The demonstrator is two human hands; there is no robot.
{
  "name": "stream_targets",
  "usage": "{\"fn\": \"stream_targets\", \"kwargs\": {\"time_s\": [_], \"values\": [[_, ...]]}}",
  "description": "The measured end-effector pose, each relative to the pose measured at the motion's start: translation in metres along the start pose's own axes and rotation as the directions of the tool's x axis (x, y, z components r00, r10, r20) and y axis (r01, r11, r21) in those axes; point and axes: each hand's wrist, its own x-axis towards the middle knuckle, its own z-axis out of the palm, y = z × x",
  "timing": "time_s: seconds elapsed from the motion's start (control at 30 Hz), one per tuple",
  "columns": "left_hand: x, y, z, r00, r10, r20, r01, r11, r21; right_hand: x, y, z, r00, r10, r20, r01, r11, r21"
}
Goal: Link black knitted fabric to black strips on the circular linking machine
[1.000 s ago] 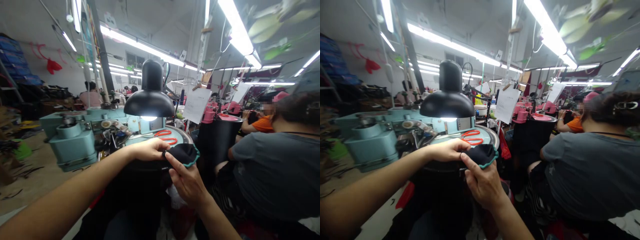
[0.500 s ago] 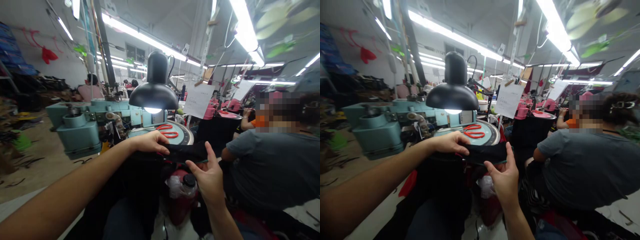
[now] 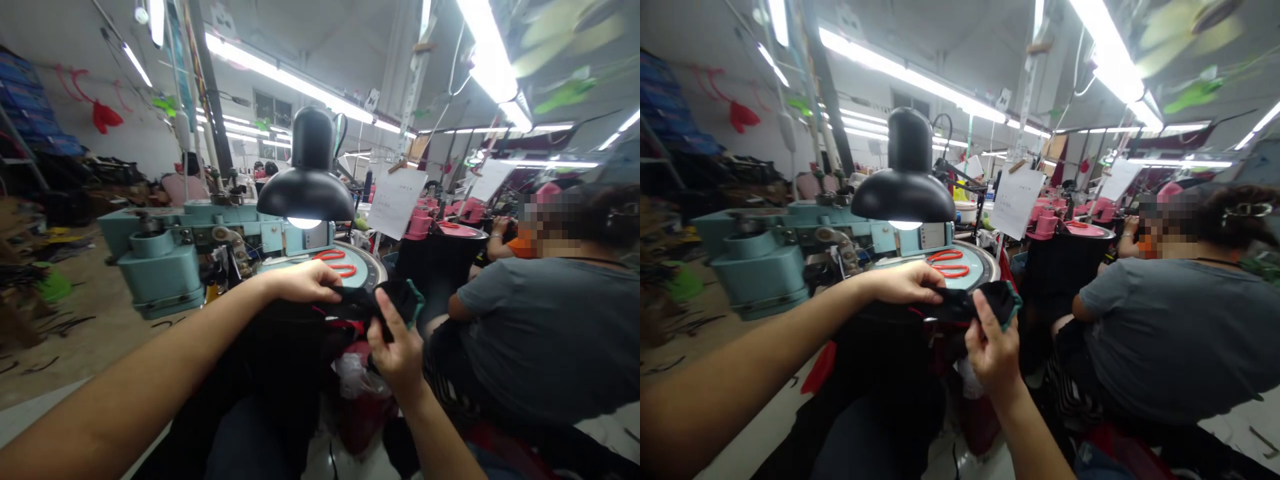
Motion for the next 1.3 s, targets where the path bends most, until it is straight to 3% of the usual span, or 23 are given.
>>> {"fn": "stream_targets", "kwargs": {"time_s": [0.07, 0.1, 0.2, 0.3, 0.37, 0.5, 0.73, 1.07, 1.2, 1.3], "values": [[0.003, 0.007, 0.002, 1.0, 0.013, -0.019, -0.012, 0.999, 0.036, 0.008, -0.004, 0.002, 0.965, -0.163, 0.203, 0.169, 0.986, -0.009], [0.004, 0.009, 0.003, 0.999, 0.022, -0.04, -0.02, 0.999, 0.046, 0.013, -0.006, 0.002, 0.956, -0.156, 0.247, 0.158, 0.987, 0.012], [-0.002, 0.012, 0.004, 0.998, -0.018, -0.053, 0.019, 1.0, 0.025, 0.026, -0.01, -0.002, 0.984, 0.105, 0.147, -0.124, 0.984, 0.131], [-0.011, 0.005, 0.004, 0.998, -0.064, 0.013, 0.065, 0.995, -0.08, 0.029, -0.008, -0.01, 0.921, 0.37, 0.122, -0.389, 0.86, 0.33], [-0.014, 0.0, 0.005, 0.999, -0.052, -0.01, 0.051, 0.991, -0.121, 0.026, -0.006, -0.017, 0.879, 0.453, 0.146, -0.471, 0.78, 0.412], [-0.013, -0.008, 0.01, 0.995, -0.073, -0.071, 0.061, 0.987, -0.152, 0.014, -0.008, -0.031, 0.81, 0.58, 0.091, -0.558, 0.712, 0.426], [-0.011, -0.009, 0.011, 0.998, 0.007, -0.067, -0.019, 0.981, -0.193, 0.002, -0.005, -0.034, 0.807, 0.588, 0.057, -0.539, 0.693, 0.479], [-0.008, -0.004, 0.009, 0.996, -0.016, -0.091, 0.007, 0.995, -0.103, 0.003, 0.004, -0.016, 0.797, 0.604, 0.007, -0.535, 0.701, 0.471], [-0.002, 0.006, 0.006, 0.998, -0.058, -0.034, 0.057, 0.998, -0.035, 0.009, 0.001, -0.005, 0.865, 0.503, -0.001, -0.466, 0.802, 0.374], [0.0, 0.008, 0.008, 0.997, -0.07, -0.016, 0.07, 0.997, -0.044, 0.012, -0.001, -0.009, 0.878, 0.476, 0.059, -0.452, 0.782, 0.43]]}}
